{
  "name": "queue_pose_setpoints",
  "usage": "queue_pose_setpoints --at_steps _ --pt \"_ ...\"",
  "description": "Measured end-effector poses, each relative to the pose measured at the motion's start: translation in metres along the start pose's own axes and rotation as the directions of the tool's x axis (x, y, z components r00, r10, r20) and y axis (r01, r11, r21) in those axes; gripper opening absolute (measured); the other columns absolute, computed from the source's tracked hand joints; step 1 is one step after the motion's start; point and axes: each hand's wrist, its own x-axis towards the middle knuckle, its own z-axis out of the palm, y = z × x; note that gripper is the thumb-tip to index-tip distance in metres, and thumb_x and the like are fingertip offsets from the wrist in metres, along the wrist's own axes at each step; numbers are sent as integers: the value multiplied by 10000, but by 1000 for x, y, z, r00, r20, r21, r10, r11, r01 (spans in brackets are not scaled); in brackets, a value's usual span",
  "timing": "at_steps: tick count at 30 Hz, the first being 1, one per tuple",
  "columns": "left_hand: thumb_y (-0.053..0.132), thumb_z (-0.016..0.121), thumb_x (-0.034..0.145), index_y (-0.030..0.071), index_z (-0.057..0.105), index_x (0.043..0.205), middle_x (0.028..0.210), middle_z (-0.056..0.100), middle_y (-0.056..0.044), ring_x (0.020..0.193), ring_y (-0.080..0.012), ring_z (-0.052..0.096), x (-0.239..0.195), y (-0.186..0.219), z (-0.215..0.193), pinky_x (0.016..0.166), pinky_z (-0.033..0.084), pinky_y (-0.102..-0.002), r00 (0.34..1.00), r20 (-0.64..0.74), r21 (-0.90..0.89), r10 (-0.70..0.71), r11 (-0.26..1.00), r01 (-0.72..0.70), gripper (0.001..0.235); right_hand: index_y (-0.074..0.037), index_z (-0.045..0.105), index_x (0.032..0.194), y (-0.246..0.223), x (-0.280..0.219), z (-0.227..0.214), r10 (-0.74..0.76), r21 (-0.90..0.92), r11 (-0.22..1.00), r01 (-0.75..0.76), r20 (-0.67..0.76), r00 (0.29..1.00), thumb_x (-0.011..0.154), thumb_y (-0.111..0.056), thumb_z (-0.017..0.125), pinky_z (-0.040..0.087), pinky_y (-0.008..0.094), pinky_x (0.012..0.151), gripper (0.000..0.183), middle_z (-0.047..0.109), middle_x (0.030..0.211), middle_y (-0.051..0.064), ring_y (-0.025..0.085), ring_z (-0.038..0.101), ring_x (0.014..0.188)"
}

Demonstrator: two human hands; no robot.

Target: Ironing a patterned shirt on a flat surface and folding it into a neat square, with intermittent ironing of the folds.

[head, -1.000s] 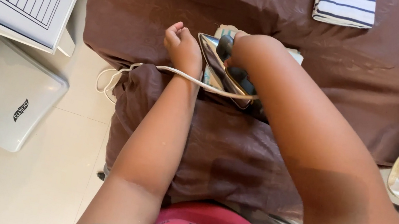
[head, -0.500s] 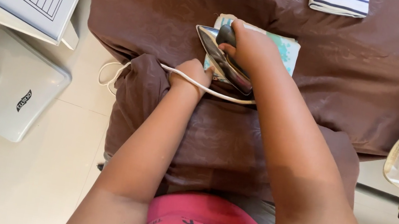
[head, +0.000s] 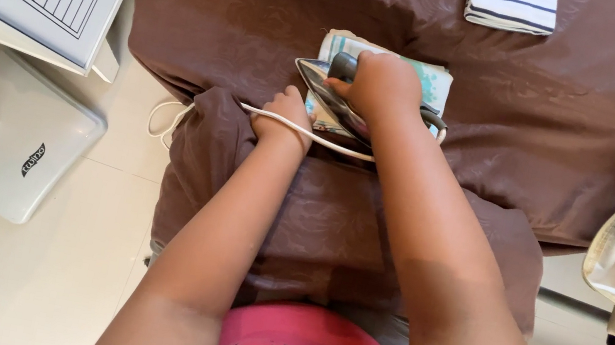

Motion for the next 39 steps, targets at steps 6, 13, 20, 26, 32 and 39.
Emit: queue_pose_setpoints --at_steps 6,13,20,26,32,39 --pt "452 761 898 123 488 1236 1198 524 -89 1137 -326 561 31 -10 47 878 521 -568 969 -237 139 67 990 -34 545 -80 689 1072 14 10 6 -66 0 998 66 1 998 833 -731 676 588 517 769 693 715 896 144 381 738 902" --pt "176 606 930 106 658 938 884 535 -61 887 -275 560 -11 10 90 744 476 -408 408 -698 460 589 805 -375 88 -116 695 1067 20 15 0 -69 -13 998 69 -9 998 824 -751 675 586 499 760 680 716 884 114 353 739 900" --pt "23 590 909 -33 700 1055 1124 680 -264 1180 -449 651 0 11 127 1060 477 -533 194 -774 492 603 765 -417 191 -148 744 1076 15 30 -10 41 81 995 -51 126 991 827 -712 699 585 478 802 618 734 894 83 312 740 952" --pt "33 558 913 -56 691 1085 1098 671 -294 1151 -475 651 14 8 141 1078 465 -547 239 -762 478 602 772 -419 235 -148 758 1113 11 34 -12 111 119 984 -132 172 979 809 -711 721 587 480 826 640 749 928 81 307 741 992" --pt "43 549 923 -40 664 1210 1073 651 -263 1093 -439 654 14 12 134 1080 474 -531 298 -752 479 588 798 -365 320 -113 694 1125 1 29 -5 258 156 948 -276 129 958 869 -683 706 597 514 824 625 739 978 95 323 743 993" --pt "87 574 918 -64 672 1184 1118 637 -252 1116 -425 626 40 6 155 1122 439 -529 390 -687 504 614 788 -353 322 -61 565 1125 1 29 13 334 98 935 -340 76 940 949 -705 647 602 568 750 673 696 981 109 353 745 937"
